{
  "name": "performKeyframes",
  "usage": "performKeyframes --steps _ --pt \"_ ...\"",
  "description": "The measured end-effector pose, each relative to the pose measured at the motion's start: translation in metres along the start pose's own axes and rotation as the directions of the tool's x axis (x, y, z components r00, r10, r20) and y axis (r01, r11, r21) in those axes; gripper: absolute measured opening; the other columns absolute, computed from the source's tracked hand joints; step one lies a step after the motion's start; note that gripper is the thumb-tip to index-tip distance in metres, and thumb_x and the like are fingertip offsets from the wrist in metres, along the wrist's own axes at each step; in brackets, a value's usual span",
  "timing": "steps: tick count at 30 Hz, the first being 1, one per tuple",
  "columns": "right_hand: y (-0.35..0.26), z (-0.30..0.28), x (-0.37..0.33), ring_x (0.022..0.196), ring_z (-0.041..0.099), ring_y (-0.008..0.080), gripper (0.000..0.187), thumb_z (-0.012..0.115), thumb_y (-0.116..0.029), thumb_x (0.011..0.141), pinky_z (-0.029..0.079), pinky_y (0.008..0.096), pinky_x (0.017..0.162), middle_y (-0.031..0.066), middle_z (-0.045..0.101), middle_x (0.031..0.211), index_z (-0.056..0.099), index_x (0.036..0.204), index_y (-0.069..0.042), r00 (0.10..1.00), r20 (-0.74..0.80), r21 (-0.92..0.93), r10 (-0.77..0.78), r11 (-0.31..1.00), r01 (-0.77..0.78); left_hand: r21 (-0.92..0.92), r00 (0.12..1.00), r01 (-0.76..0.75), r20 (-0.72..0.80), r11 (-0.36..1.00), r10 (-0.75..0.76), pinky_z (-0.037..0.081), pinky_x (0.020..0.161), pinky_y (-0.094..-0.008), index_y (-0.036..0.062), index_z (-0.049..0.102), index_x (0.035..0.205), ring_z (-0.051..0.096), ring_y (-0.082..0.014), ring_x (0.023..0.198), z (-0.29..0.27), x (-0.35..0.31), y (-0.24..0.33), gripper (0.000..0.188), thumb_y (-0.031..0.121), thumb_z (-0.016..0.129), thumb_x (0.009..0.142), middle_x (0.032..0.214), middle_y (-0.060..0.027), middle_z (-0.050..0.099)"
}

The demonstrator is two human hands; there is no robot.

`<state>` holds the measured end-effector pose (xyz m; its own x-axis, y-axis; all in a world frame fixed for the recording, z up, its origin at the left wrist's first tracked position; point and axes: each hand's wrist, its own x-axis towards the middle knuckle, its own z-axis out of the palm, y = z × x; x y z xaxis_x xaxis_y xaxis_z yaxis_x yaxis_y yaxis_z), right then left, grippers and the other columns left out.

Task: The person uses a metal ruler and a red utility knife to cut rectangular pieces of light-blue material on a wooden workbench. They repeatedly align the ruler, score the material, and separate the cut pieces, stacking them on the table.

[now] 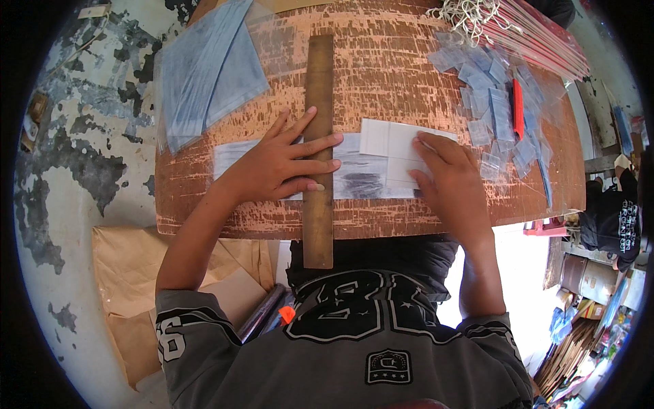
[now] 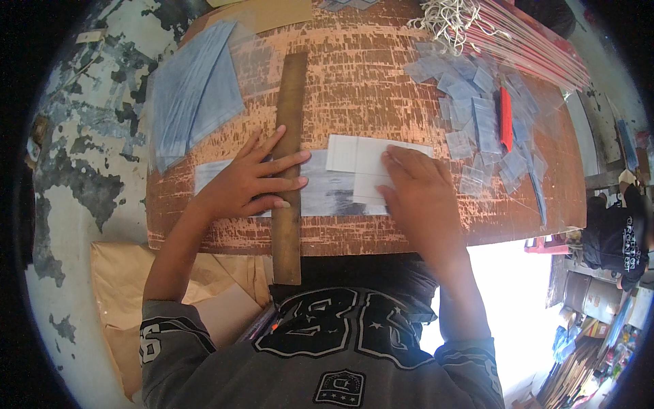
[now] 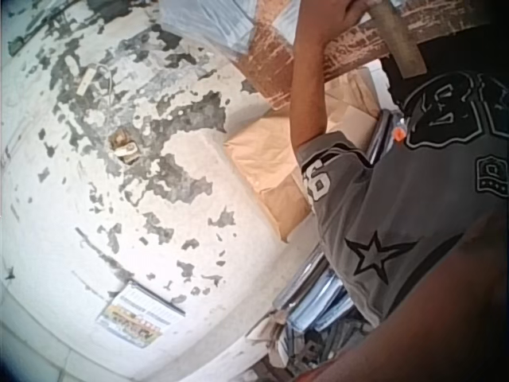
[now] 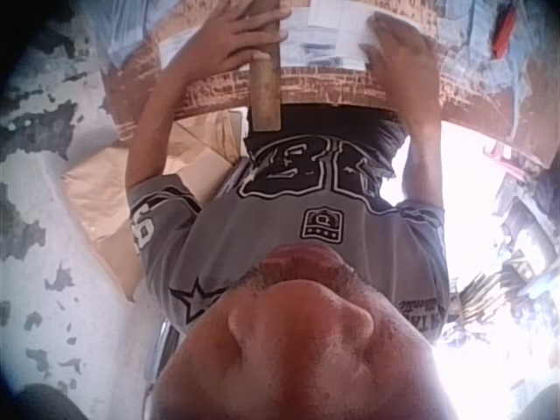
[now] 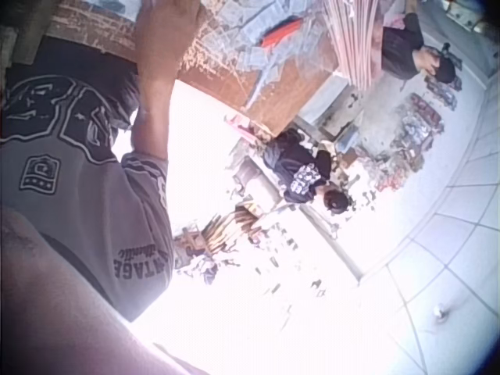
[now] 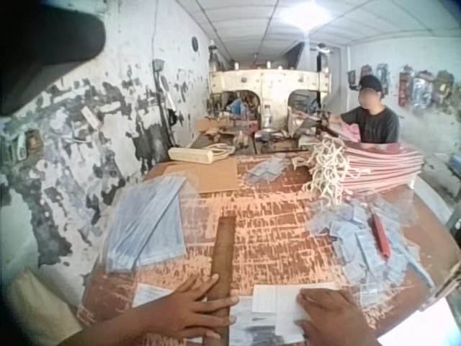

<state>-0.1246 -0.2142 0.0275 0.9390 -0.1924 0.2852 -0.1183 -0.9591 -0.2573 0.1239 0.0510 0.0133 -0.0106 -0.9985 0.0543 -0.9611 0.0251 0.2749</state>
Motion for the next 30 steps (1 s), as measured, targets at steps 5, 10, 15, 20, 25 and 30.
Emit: performKeyframes --steps 5,10,15,20,25,30 --pt "0.017 -0.007 -0.008 0.126 0.068 0.0345 0.03 0.076 -0.011 0.096 0.051 0.0479 0.11 0.013 0.073 0.132 0.075 0.125 -0.003 0.983 -0.135 0.055 0.124 0.992 -0.118 -0.002 1.0 0.004 -0.005 1.0 -0.004 0.01 0.131 -0.0754 0.0359 0.069 0.148 0.015 -0.0438 0.168 0.0 -0.002 0.0 0.052 0.052 0.068 0.099 0.174 0.0081 0.044" --pt "0.025 -0.007 -0.023 0.113 0.073 0.0382 0.021 0.071 0.0 0.097 0.058 0.0459 0.097 0.0175 0.076 0.121 0.076 0.117 -0.001 0.918 -0.33 0.188 0.219 0.968 -0.164 -0.018 0.999 0.019 0.026 1.0 -0.019 0.009 0.131 -0.0753 0.0346 0.069 0.148 0.015 -0.0447 0.168 -0.001 0.001 0.001 0.051 0.049 0.07 0.099 0.174 0.0057 0.045" --pt "0.032 -0.009 -0.041 0.109 0.073 0.0385 0.02 0.072 0.003 0.095 0.059 0.0459 0.094 0.0187 0.075 0.116 0.076 0.115 -0.001 0.875 -0.392 0.222 0.285 0.952 -0.211 -0.014 0.996 0.057 0.067 0.998 -0.056 0.009 0.132 -0.0703 0.0302 0.074 0.141 0.016 -0.0457 0.168 -0.008 0.003 0.006 0.047 0.048 0.07 0.098 0.174 -0.0009 0.045" --pt "0.04 -0.01 -0.053 0.103 0.074 0.0382 0.018 0.073 0.002 0.095 0.059 0.0453 0.09 0.0182 0.074 0.111 0.075 0.113 0.0 0.861 -0.388 0.265 0.329 0.934 -0.238 0.007 0.997 0.043 0.058 0.999 -0.044 0.011 0.133 -0.0684 0.0306 0.074 0.142 0.019 -0.0464 0.167 -0.011 0.005 0.008 0.049 0.05 0.07 0.097 0.176 -0.0096 0.04" --pt "0.043 -0.012 -0.059 0.101 0.075 0.0381 0.017 0.072 0.002 0.096 0.06 0.0446 0.088 0.0182 0.074 0.111 0.075 0.112 0.0 0.843 -0.394 0.274 0.367 0.922 -0.273 0.006 0.999 0.022 0.044 1.0 -0.022 0.012 0.133 -0.0677 0.031 0.074 0.143 0.02 -0.0465 0.167 -0.013 0.007 0.008 0.052 0.054 0.07 0.095 0.178 -0.0141 0.036" --pt "0.051 -0.018 -0.054 0.101 0.076 0.0384 0.017 0.072 0.002 0.096 0.061 0.045 0.088 0.0192 0.076 0.111 0.075 0.112 0.0 0.835 -0.435 0.223 0.336 0.939 -0.261 -0.046 1.0 0.002 0.006 0.999 -0.002 0.015 0.132 -0.0678 0.0271 0.062 0.156 0.021 -0.0456 0.167 -0.021 -0.001 0.01 0.07 0.058 0.069 0.094 0.18 -0.0153 0.031"
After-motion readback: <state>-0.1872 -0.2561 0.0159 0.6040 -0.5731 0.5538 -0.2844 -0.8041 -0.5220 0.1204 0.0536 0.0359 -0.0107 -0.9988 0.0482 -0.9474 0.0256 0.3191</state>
